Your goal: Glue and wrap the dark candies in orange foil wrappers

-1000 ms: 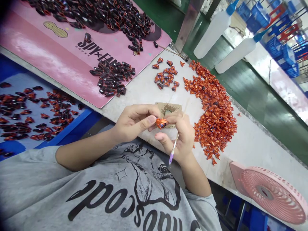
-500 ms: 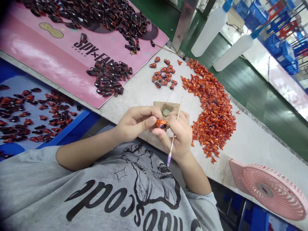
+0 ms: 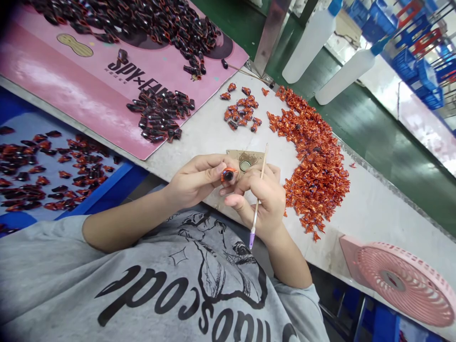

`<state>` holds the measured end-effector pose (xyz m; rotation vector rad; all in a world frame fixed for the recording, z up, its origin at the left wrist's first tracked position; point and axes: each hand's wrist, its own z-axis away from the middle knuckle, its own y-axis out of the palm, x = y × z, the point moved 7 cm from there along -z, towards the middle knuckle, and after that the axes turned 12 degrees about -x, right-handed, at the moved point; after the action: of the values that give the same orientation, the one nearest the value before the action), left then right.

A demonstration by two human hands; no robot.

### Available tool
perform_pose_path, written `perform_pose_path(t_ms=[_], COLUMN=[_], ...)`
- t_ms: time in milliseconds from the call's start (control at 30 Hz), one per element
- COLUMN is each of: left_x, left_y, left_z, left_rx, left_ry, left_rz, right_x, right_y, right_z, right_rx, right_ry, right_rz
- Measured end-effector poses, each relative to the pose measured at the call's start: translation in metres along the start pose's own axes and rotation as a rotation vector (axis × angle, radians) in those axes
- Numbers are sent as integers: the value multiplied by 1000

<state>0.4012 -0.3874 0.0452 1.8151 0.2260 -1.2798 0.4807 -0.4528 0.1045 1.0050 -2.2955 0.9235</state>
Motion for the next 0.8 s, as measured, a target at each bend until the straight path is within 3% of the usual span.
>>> perform_pose_path(t_ms=[100,267,367,500,567,667,800], left_x=[-4,-30,-30,-17,-21,-45,-87], left_y=[-7,-52,-76,-86,-85,-87,-106], left_z=[-6,-26,-44,-76,-91,-98,-79], left_rx=[-10,-259,-297,-237,-250,-303,-428], left_ry=[85,450,448,401,427,463,420], left_rz=[-169,-1122,-1509,-1575,-1549,-1482,-1539], right_x=[-3,-11,-13,-13,-14,-21,-36], right_y=[-2,-10,-13,-14,-13,-13,-25], right_z=[1,2,1,-1,-1,0,-1], right_rx=[-21,-121,-149,-160,-160,-195,-399], right_ry=[25,82,86,66,58,95,156], right_rz=[-8,19,43,73,102,136,-3])
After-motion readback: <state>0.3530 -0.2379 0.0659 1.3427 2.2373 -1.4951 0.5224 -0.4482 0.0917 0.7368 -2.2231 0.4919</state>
